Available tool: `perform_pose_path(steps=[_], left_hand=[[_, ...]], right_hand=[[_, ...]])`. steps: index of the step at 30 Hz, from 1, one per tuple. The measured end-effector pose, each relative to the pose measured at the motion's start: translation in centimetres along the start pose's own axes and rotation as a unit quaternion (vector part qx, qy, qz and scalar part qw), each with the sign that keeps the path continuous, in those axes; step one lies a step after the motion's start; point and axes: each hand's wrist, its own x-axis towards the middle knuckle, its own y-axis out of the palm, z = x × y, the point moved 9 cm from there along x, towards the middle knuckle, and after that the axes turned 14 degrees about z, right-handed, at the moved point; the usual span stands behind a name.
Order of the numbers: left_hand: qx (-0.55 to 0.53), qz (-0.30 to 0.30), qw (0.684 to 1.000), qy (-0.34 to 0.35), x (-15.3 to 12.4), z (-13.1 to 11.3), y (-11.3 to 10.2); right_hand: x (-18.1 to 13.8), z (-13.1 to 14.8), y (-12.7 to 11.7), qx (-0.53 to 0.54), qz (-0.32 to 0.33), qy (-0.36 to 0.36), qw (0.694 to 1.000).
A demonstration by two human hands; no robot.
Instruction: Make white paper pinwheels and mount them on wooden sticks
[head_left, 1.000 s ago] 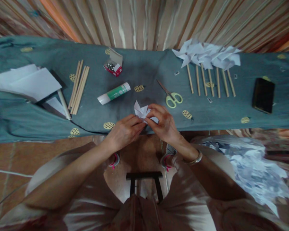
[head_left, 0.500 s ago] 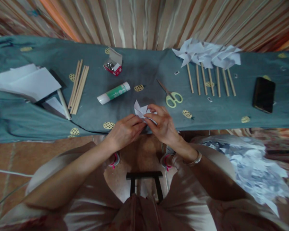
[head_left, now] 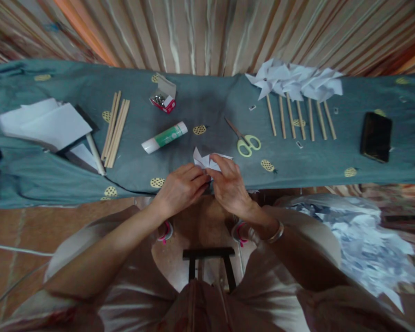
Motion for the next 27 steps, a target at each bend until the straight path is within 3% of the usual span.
perform_pose_path(steps=[11, 19, 27], left_hand=[[0.017, -0.002, 1.000, -0.002, 0.1, 0.0, -0.1], [0.013, 0.006, 1.000, -0.016, -0.1, 1.2, -0.2], [-0.002, 0.012, 0.999, -0.044, -0.1, 2.8, -0.6]], right_hand=[[-0.8, -0.6, -1.8, 0.039, -0.039, -0.030, 0.998], [-0.6, -3.1, -3.3, 0.082, -0.073, 0.010, 0.994], [-0.5, -4.6, -3.7, 0.125, -0.059, 0.044, 0.989]])
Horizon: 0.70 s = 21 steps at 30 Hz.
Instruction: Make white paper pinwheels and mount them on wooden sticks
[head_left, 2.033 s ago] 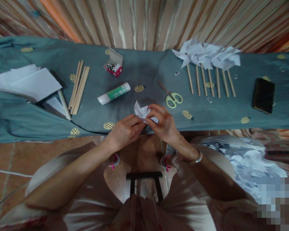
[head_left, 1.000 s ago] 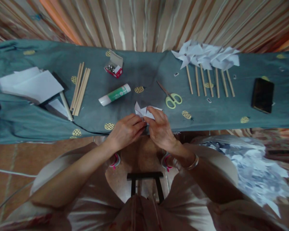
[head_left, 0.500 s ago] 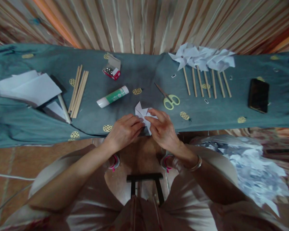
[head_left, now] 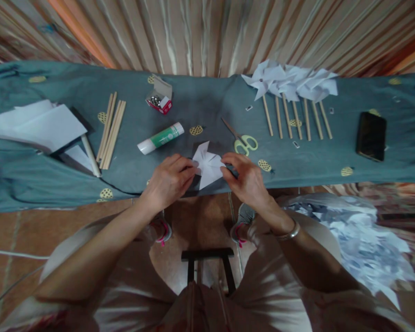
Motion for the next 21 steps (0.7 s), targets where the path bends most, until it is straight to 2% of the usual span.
perform_pose_path(steps=[5, 10, 21], left_hand=[[-0.016, -0.005, 1.000, 0.009, 0.1, -0.8, -0.1], [-0.026, -0.021, 0.999, 0.034, 0.1, -1.9, 0.0], [0.005, -0.004, 1.000, 0.027, 0.2, -2.4, 0.2]], right_hand=[[0.2, 0.0, 0.2, 0.008, 0.013, 0.006, 1.000], [0.2, 0.5, 0.4, -0.005, 0.027, -0.029, 0.999], [0.1, 1.1, 0.7, -0.035, 0.132, -0.058, 0.989]])
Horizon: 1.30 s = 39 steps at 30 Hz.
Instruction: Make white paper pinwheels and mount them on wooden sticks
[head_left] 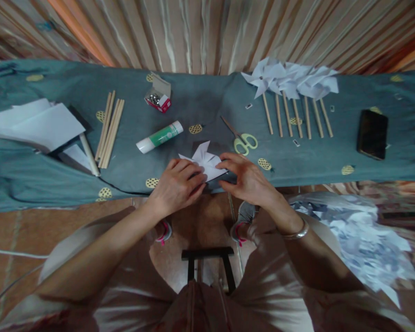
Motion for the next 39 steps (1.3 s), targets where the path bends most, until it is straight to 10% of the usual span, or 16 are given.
perform_pose_path(steps=[24, 39], left_hand=[[-0.012, -0.004, 0.999, 0.033, -0.5, -0.5, -0.1], [-0.003, -0.004, 1.000, 0.027, -0.5, -0.5, 0.0]], right_hand=[[0.4, -0.8, -0.2, 0.156, -0.010, -0.033, 0.987], [1.0, 0.1, 0.3, 0.073, -0.075, 0.025, 0.994]])
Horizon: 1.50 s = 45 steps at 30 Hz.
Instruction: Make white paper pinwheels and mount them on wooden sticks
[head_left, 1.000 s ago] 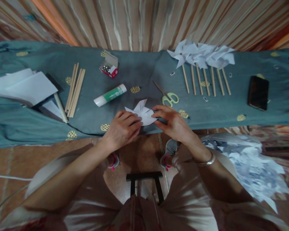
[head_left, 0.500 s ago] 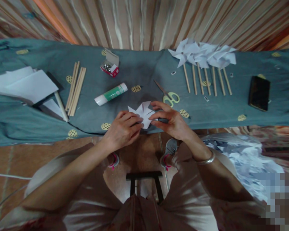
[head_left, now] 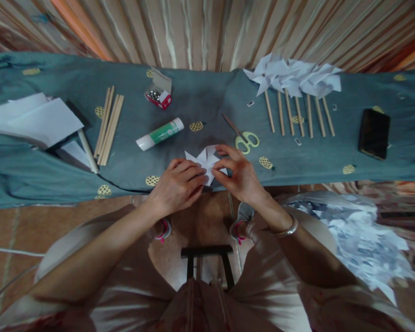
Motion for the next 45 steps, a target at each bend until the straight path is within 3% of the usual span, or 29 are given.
perform_pose_path(steps=[15, 45], left_hand=[[-0.012, 0.002, 1.000, -0.001, 0.17, 0.03, 0.13], [0.004, 0.022, 1.000, 0.001, 0.31, -0.11, 0.38]], right_hand=[[0.09, -0.78, 0.56, 0.014, -0.044, 0.051, 0.998], [-0.33, 0.08, 0.94, -0.027, -0.065, 0.034, 0.997]])
